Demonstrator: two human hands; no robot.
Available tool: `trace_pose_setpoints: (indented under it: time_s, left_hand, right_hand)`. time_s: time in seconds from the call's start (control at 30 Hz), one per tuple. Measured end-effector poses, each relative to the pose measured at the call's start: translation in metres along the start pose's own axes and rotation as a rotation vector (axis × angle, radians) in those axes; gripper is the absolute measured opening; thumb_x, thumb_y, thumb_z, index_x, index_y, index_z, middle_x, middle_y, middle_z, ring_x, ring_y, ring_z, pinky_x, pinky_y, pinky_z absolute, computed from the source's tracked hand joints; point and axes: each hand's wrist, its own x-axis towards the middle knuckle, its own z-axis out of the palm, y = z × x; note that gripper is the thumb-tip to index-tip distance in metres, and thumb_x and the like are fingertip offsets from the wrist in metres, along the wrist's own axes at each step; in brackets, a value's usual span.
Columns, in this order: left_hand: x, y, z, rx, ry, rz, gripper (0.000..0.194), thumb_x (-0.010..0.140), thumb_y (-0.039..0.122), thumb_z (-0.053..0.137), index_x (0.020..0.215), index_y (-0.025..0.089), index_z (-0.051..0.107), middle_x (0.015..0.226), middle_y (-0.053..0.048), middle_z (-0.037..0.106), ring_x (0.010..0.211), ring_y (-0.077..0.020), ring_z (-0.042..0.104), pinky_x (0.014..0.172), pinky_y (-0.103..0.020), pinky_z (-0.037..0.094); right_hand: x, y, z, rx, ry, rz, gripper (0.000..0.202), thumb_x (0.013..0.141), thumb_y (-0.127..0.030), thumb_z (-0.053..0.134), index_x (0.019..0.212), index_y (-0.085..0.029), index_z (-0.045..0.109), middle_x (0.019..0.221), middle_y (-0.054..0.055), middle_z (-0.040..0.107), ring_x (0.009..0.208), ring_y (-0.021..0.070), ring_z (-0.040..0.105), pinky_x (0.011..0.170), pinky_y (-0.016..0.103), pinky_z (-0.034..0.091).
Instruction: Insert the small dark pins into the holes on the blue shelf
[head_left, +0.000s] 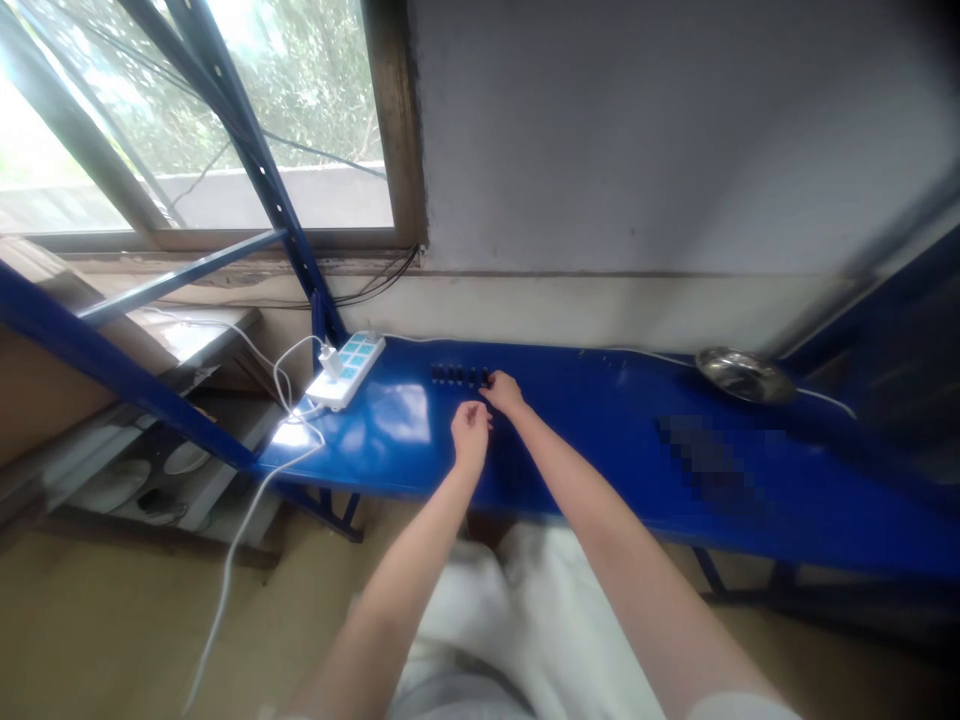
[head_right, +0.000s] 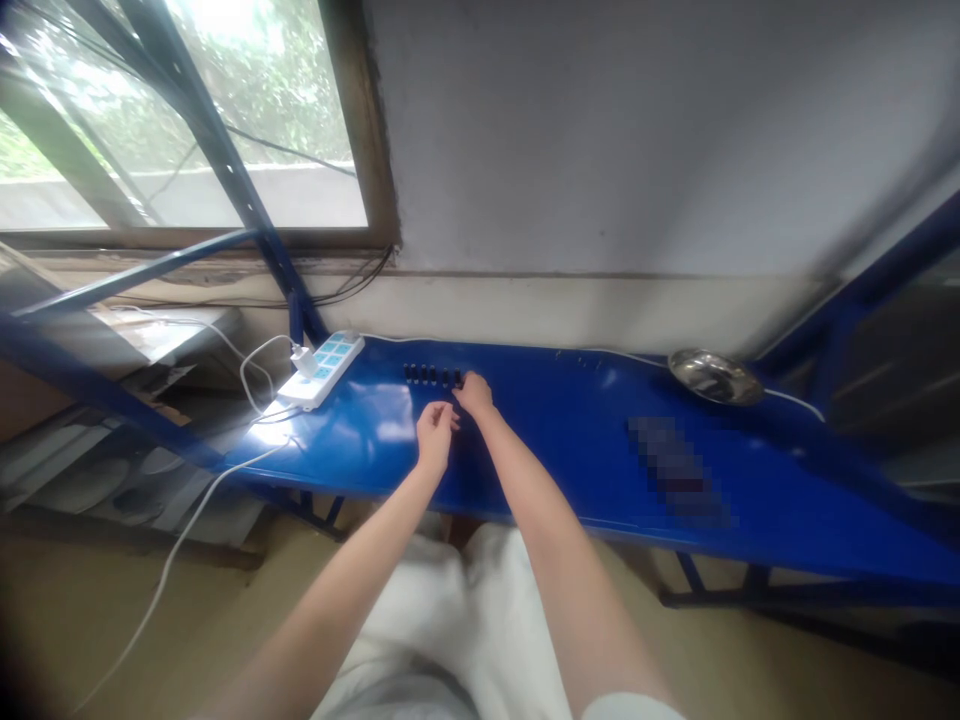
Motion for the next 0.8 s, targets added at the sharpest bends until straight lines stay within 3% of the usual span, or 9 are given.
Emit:
trace_pose_setpoints:
  time_s: [0.23, 0.43, 0.53, 0.8]
  left_hand:
    - [-0.003, 0.002, -0.001, 0.071, -0.097, 0.025, 0.020, 0.081, 0.035, 0.048, 0.078, 0.016, 0.055, 0.066, -0.001, 0.058, 0.056, -0.0087, 0.053, 0.059, -0.022, 0.044]
    - [-0.002, -0.002, 0.001, 0.134, -0.161, 0.020, 0.019, 0.079, 0.033, 0.048, 0.073, 0.017, 0.056, 0.062, 0.000, 0.058, 0.051, -0.0088, 0.052, 0.055, -0.022, 0.043]
    - [-0.002, -0.003, 0.001, 0.142, -0.167, 0.021, 0.017, 0.078, 0.031, 0.048, 0.073, 0.017, 0.057, 0.061, 0.000, 0.058, 0.051, -0.0090, 0.052, 0.053, -0.021, 0.042]
    - [-0.003, -0.001, -0.001, 0.184, -0.183, 0.043, 0.017, 0.078, 0.030, 0.047, 0.072, 0.017, 0.057, 0.061, 0.000, 0.059, 0.050, -0.0094, 0.052, 0.052, -0.022, 0.042]
  right_hand:
    - [-0.051, 0.040, -0.018, 0.477, 0.210, -0.030, 0.021, 0.077, -0.028, 0.053, 0.091, -0.015, 0.062, 0.089, 0.008, 0.067, 0.080, 0.0155, 0.062, 0.077, 0.030, 0.047]
    - [-0.088, 0.059, -0.031, 0.796, 0.318, 0.096, 0.029, 0.075, -0.041, 0.054, 0.084, -0.014, 0.062, 0.076, 0.006, 0.066, 0.066, 0.0140, 0.060, 0.067, 0.030, 0.049]
    - [-0.094, 0.057, -0.033, 0.830, 0.364, 0.121, 0.031, 0.074, -0.043, 0.054, 0.081, -0.014, 0.062, 0.073, 0.006, 0.065, 0.063, 0.0132, 0.058, 0.064, 0.028, 0.049]
    - [-0.096, 0.055, -0.032, 0.784, 0.335, 0.095, 0.029, 0.073, -0.042, 0.055, 0.079, -0.015, 0.063, 0.070, 0.004, 0.064, 0.062, 0.0131, 0.057, 0.063, 0.027, 0.047]
